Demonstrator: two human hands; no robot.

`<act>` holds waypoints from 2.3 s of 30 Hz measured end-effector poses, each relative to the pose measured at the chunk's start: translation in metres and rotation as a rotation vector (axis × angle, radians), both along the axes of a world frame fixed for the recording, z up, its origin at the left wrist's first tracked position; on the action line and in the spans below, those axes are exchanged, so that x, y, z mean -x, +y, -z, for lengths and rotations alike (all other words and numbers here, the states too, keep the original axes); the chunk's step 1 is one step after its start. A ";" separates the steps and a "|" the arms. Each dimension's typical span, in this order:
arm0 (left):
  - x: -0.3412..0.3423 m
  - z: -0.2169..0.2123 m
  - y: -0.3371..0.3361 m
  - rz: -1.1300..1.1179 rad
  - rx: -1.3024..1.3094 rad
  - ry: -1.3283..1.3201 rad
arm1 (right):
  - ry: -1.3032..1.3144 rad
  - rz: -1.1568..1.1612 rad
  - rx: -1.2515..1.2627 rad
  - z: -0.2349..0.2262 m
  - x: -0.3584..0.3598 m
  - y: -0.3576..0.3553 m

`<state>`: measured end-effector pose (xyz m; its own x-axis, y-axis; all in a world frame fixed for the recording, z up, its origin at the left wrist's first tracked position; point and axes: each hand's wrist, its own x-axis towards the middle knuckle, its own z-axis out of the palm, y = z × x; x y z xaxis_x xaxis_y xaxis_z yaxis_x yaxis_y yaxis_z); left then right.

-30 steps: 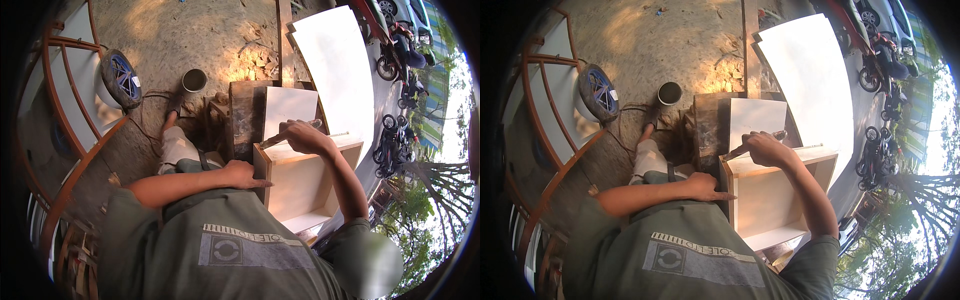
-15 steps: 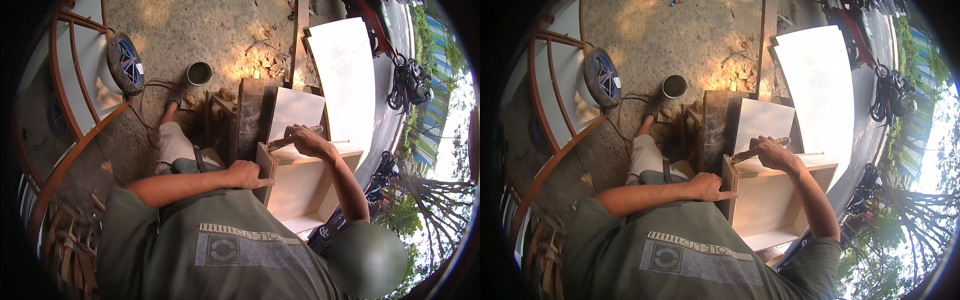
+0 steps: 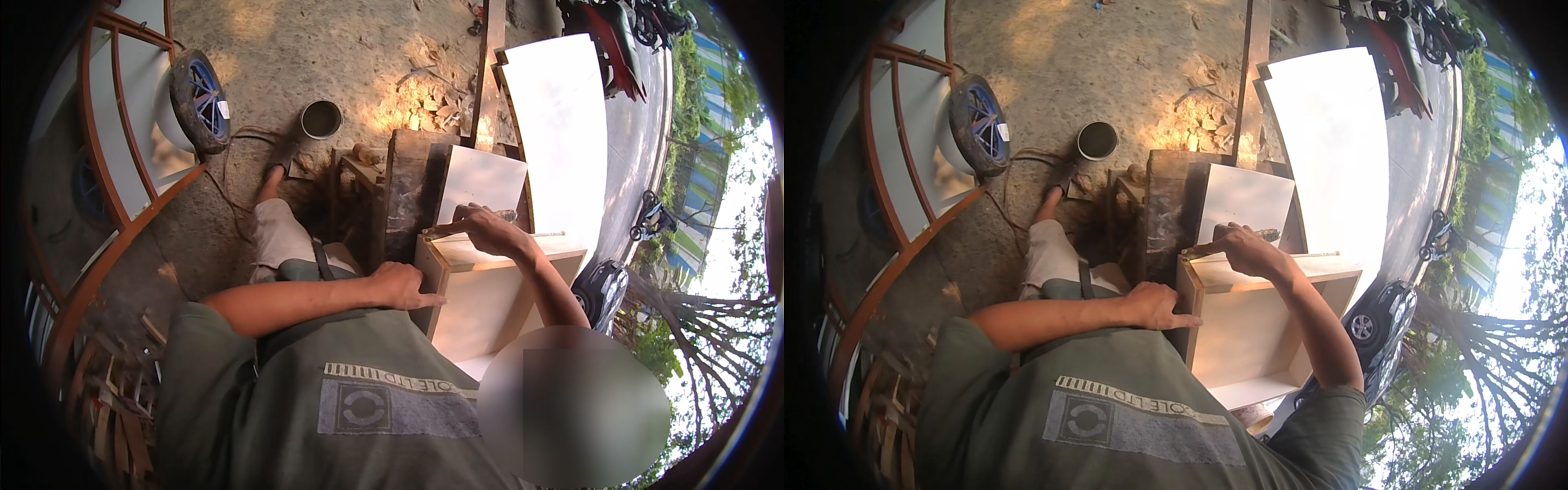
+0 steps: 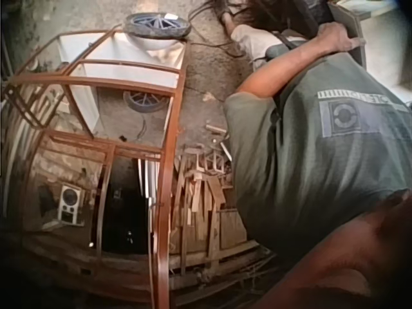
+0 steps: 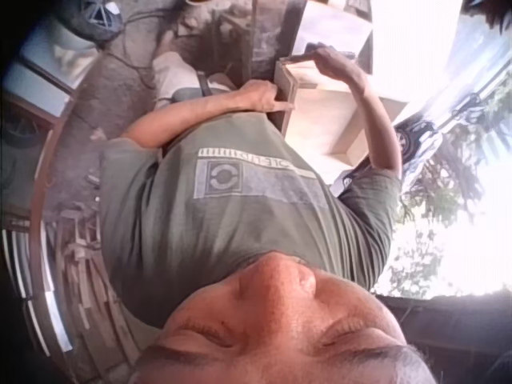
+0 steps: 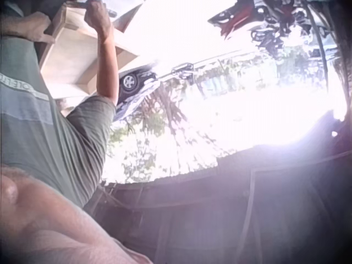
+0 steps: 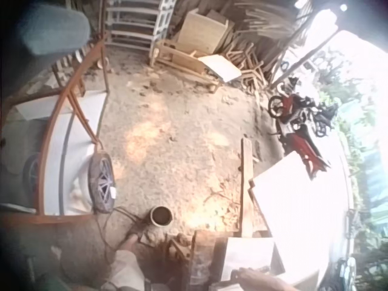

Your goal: The person applies adhesive to the edges and back of a wooden drawer using a brush.

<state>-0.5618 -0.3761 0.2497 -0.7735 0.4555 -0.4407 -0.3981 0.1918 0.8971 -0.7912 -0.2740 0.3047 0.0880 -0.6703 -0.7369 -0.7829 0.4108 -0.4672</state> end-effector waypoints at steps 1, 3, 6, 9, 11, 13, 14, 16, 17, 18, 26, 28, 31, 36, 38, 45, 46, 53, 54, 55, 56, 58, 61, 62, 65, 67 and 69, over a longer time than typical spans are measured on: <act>0.000 0.000 -0.001 -0.018 0.005 0.003 | 0.010 -0.003 -0.034 0.004 -0.003 0.002; 0.002 0.001 -0.001 0.005 -0.001 0.000 | 0.031 -0.007 -0.102 0.005 -0.009 0.009; 0.002 0.000 -0.003 0.027 0.006 -0.014 | 0.032 -0.031 -0.102 -0.007 0.002 0.005; 0.001 0.002 0.000 0.018 0.021 0.002 | 0.051 -0.037 -0.079 -0.007 0.002 0.002; 0.000 0.003 0.003 0.002 0.022 0.017 | 0.072 -0.040 -0.077 -0.003 -0.008 -0.008; 0.001 0.003 0.001 -0.005 0.015 0.031 | 0.088 -0.056 -0.086 0.000 -0.016 -0.003; 0.001 0.002 -0.002 0.018 0.010 0.020 | 0.093 -0.055 -0.106 -0.003 -0.017 -0.003; 0.002 -0.003 -0.007 0.062 0.001 -0.004 | 0.110 -0.091 -0.162 -0.013 -0.012 -0.009; 0.002 -0.002 -0.007 0.058 -0.001 -0.003 | 0.140 -0.113 -0.189 -0.022 -0.011 -0.019; 0.002 -0.002 -0.007 0.054 -0.002 -0.002 | 0.170 -0.135 -0.216 -0.030 -0.009 -0.031; -0.009 0.005 0.003 -0.038 0.010 0.092 | 0.284 -0.280 -0.256 -0.005 -0.037 -0.056; -0.008 0.005 0.003 -0.051 0.004 0.101 | 0.308 -0.320 -0.278 -0.014 -0.045 -0.063; -0.010 0.001 -0.001 -0.049 -0.014 0.101 | 0.239 -0.292 -0.208 -0.040 -0.041 -0.058; -0.012 0.002 0.003 -0.057 0.024 0.104 | 0.228 -0.387 -0.368 -0.088 -0.030 -0.099; -0.014 0.001 0.004 -0.082 0.033 0.108 | 0.329 -0.385 -0.228 -0.086 -0.036 -0.107; -0.022 -0.007 0.003 -0.043 0.037 0.057 | 0.595 -0.805 -0.239 -0.021 -0.110 -0.125; -0.024 -0.008 0.005 -0.063 0.035 0.057 | 0.638 -0.842 -0.232 -0.012 -0.120 -0.120; -0.033 0.009 0.040 -0.393 0.065 0.182 | 0.747 -1.090 -0.292 0.013 -0.157 -0.101; -0.035 0.012 0.045 -0.423 0.079 0.198 | 0.721 -1.102 -0.333 0.011 -0.159 -0.103; -0.037 0.010 0.044 -0.450 0.093 0.212 | 0.693 -1.112 -0.375 0.004 -0.161 -0.109; -0.038 0.009 0.043 -0.475 0.107 0.226 | 0.665 -1.118 -0.417 -0.003 -0.164 -0.114; -0.037 -0.003 0.030 -0.225 0.094 0.116 | 0.743 -1.211 -0.367 -0.019 -0.164 -0.114; -0.044 -0.018 0.013 0.112 0.048 0.053 | 0.859 -1.266 -0.308 -0.074 -0.164 -0.129; -0.047 -0.021 0.011 0.224 0.031 0.050 | 0.862 -1.204 -0.353 -0.097 -0.161 -0.142; -0.063 -0.015 0.015 0.221 0.143 0.268 | 0.961 -1.005 -0.330 -0.163 -0.140 -0.142; -0.065 -0.014 0.012 0.241 0.178 0.294 | 0.891 -0.729 -0.271 -0.211 -0.134 -0.131; -0.064 -0.018 0.011 0.288 0.206 0.334 | 0.804 -0.394 0.051 -0.251 -0.131 -0.088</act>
<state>-0.4977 -0.3654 0.2674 -0.7434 0.6013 -0.2931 0.0008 0.4389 0.8985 -0.6601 -0.3623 0.5561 -0.2116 -0.7341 -0.6452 -0.9613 0.0372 0.2730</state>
